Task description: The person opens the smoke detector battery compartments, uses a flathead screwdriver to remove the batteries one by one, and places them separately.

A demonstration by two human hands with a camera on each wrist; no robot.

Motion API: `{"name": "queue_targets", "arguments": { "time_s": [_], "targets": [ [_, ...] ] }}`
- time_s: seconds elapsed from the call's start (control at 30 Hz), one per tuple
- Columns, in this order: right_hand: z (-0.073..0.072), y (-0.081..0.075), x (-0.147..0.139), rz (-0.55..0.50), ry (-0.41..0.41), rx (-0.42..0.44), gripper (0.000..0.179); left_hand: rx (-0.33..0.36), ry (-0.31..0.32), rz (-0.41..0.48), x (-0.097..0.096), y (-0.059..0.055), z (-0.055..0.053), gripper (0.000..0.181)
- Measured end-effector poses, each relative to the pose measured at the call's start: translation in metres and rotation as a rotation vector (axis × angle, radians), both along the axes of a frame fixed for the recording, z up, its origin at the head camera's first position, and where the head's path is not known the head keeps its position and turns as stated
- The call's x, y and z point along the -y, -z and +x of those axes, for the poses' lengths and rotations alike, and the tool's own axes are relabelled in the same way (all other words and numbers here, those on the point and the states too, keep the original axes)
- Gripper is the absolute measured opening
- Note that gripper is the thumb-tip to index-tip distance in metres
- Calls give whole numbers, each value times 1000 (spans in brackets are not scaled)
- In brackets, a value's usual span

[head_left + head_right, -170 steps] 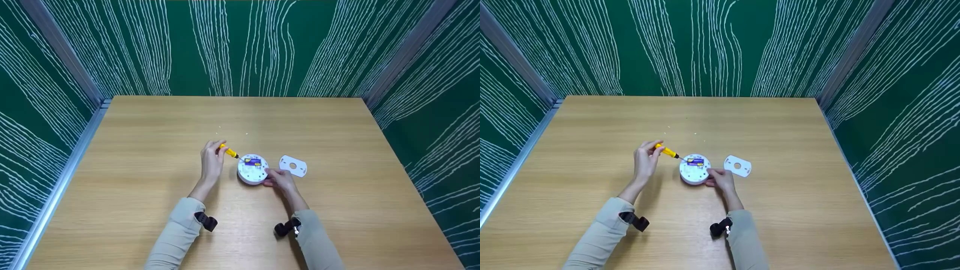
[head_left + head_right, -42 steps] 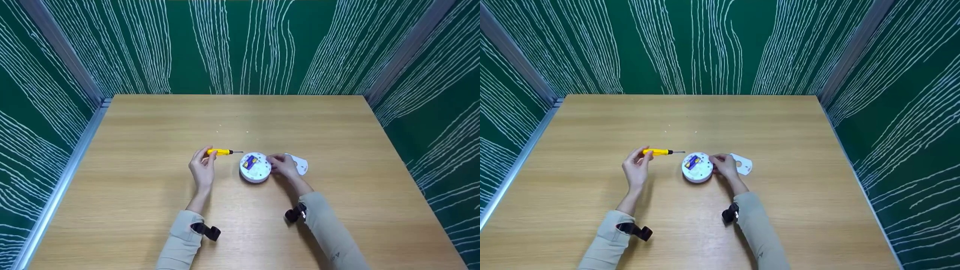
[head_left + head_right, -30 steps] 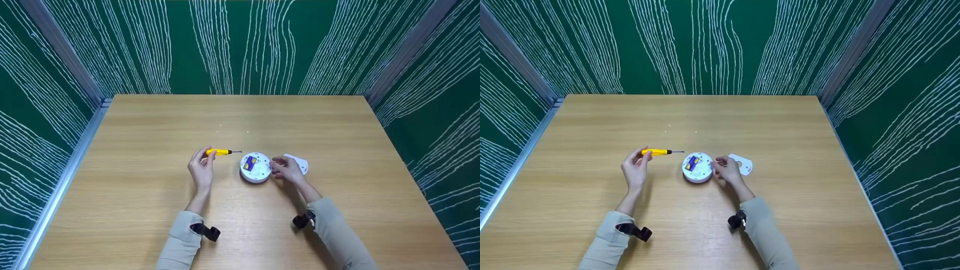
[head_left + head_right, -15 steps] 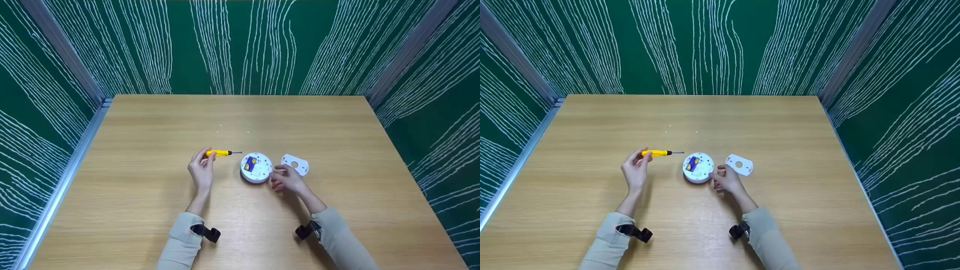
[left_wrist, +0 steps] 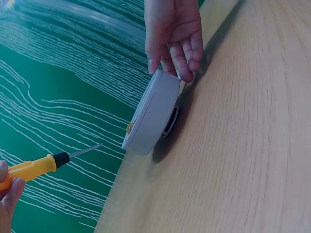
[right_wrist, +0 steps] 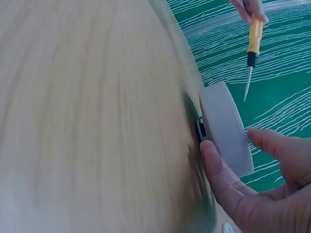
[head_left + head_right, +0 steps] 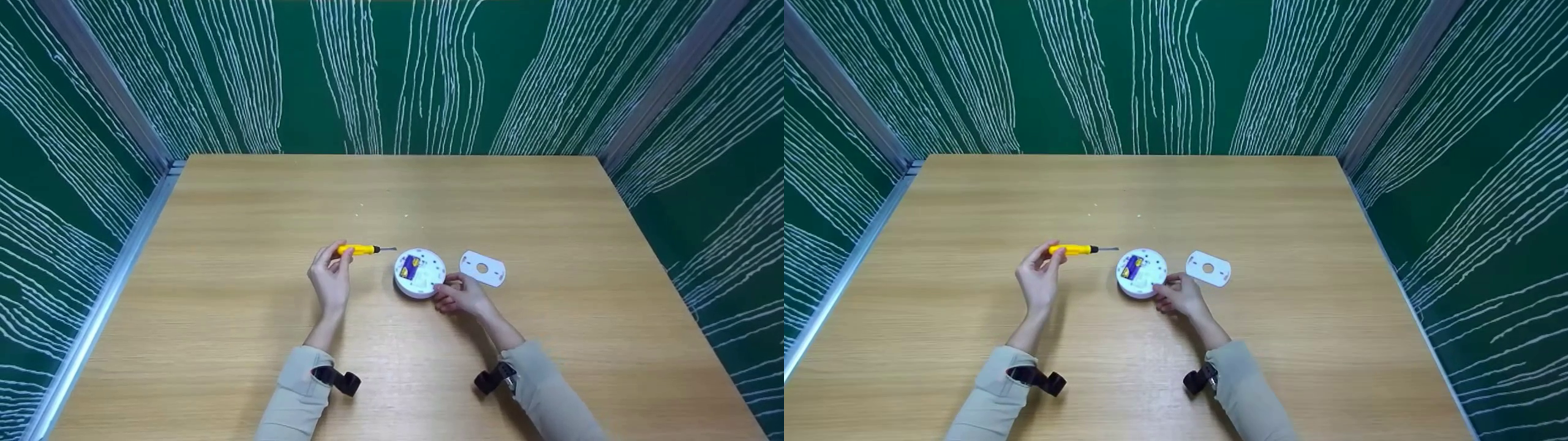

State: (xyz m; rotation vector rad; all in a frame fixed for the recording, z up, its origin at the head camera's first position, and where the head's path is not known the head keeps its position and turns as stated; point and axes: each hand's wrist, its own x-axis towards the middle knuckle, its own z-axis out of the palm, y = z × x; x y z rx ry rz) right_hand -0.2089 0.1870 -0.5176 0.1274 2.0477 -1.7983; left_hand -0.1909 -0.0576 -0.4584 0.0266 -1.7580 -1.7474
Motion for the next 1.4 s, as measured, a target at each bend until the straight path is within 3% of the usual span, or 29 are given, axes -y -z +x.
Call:
{"name": "queue_targets", "arguments": {
  "time_s": [0.53, 0.77, 1.4],
  "targets": [
    [-7, 10, -1, -74, 118, -73, 42, -8, 6, -8, 0, 4, 2, 19],
    [-14, 8, 1, -55, 181, -63, 34, 14, 19, 3, 0, 4, 4, 19],
    [-33, 8, 5, 24, 260, -63, 32, 9, 43, 12, -1, 7, 8, 18]
  ]
}}
